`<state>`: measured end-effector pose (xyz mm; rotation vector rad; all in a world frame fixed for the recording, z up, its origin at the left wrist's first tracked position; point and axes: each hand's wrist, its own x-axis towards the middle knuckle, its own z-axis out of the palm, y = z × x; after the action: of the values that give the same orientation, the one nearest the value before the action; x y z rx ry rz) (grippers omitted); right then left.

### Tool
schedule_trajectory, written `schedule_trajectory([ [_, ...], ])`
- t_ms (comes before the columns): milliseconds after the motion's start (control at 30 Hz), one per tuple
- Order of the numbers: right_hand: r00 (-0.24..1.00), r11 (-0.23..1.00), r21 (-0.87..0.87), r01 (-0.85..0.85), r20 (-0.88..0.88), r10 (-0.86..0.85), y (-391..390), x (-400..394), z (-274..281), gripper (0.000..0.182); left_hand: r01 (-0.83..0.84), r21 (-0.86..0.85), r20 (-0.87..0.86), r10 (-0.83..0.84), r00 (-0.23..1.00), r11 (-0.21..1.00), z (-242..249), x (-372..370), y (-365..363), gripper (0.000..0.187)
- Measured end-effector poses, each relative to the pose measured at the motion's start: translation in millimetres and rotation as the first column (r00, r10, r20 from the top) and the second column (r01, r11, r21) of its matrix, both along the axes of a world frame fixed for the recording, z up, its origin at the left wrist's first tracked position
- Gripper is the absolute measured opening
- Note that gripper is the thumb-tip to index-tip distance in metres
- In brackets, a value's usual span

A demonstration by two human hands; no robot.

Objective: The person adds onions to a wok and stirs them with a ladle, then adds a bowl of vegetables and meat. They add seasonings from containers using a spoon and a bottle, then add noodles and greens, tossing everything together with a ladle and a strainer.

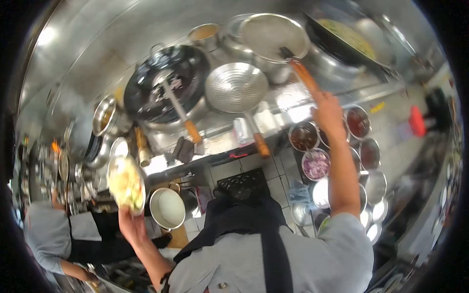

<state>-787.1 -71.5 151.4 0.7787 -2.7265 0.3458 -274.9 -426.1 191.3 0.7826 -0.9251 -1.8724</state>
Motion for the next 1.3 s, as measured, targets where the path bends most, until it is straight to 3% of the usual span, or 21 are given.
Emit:
schedule_trajectory([
  [33,0.996,0.993,-0.078,-0.092,-0.018,0.091,-15.0,-2.2,12.5,0.052,0.007,0.011,0.030,-0.008,1.000,1.000,4.4,-20.6,-15.1,0.050],
  [100,0.948,0.919,-0.233,-0.317,-0.054,0.313,-57.5,13.8,50.6,0.046,0.035,-0.023,0.054,-0.034,0.998,0.999,-4.4,-66.0,-53.9,0.028],
  [133,0.943,0.899,-0.336,-0.280,0.079,0.323,-89.1,40.6,83.1,0.046,-0.038,0.031,0.128,0.034,0.991,0.999,4.4,-99.9,-59.7,0.015],
  [200,0.872,0.834,-0.413,-0.366,0.160,0.462,-142.4,73.6,122.9,0.045,0.092,-0.007,0.089,-0.091,0.992,0.996,8.6,-156.3,-80.7,0.003],
  [267,0.814,0.810,-0.329,-0.485,0.169,0.556,-194.2,101.9,159.7,0.042,0.169,-0.017,0.043,-0.168,0.985,0.986,13.6,-201.9,-87.3,0.012],
  [333,0.764,0.740,-0.195,-0.644,-0.123,0.633,-243.6,103.6,152.8,0.040,0.297,-0.056,0.047,-0.294,0.955,0.953,4.5,-234.2,-102.3,0.016],
  [400,0.781,0.774,-0.110,-0.623,-0.135,0.609,-287.1,109.6,154.6,0.039,0.380,-0.054,0.073,-0.376,0.924,0.924,-6.4,-256.9,-115.1,0.015],
  [500,0.844,0.841,0.076,-0.535,0.016,0.535,-337.7,91.9,129.5,0.037,0.468,-0.055,0.103,-0.461,0.881,0.882,-3.7,-282.6,-118.8,0.014],
  [600,0.835,0.837,-0.097,-0.539,0.069,0.546,-340.5,75.7,125.6,0.033,0.485,-0.018,0.104,-0.480,0.871,0.875,2.4,-292.5,-122.3,0.013],
  [733,0.722,0.781,-0.533,-0.326,0.393,0.570,-328.5,25.4,134.4,0.030,0.472,0.029,0.078,-0.473,0.878,0.881,-12.0,-298.2,-132.5,0.011],
  [833,0.753,0.846,-0.363,-0.392,0.402,0.521,-329.7,8.2,136.3,0.042,0.466,0.027,0.094,-0.467,0.879,0.884,-4.8,-301.5,-127.3,0.010],
  [933,0.720,0.737,-0.091,-0.669,0.164,0.674,-338.3,38.2,112.0,0.042,0.455,0.025,0.099,-0.455,0.885,0.890,-4.9,-311.6,-115.8,0.011],
  [1033,0.751,0.782,-0.016,-0.623,0.268,0.603,-340.7,51.2,108.8,0.049,0.392,0.048,0.114,-0.395,0.911,0.919,-11.3,-320.9,-105.9,0.011],
  [1133,0.745,0.764,0.003,-0.645,0.227,0.627,-324.5,63.3,111.6,0.045,0.351,0.052,0.070,-0.354,0.932,0.935,-8.7,-324.3,-97.8,0.012],
  [1300,0.703,0.746,-0.159,-0.647,0.254,0.664,-314.7,49.2,95.5,0.037,0.334,0.036,0.052,-0.336,0.941,0.942,-5.0,-328.6,-85.7,0.012],
])
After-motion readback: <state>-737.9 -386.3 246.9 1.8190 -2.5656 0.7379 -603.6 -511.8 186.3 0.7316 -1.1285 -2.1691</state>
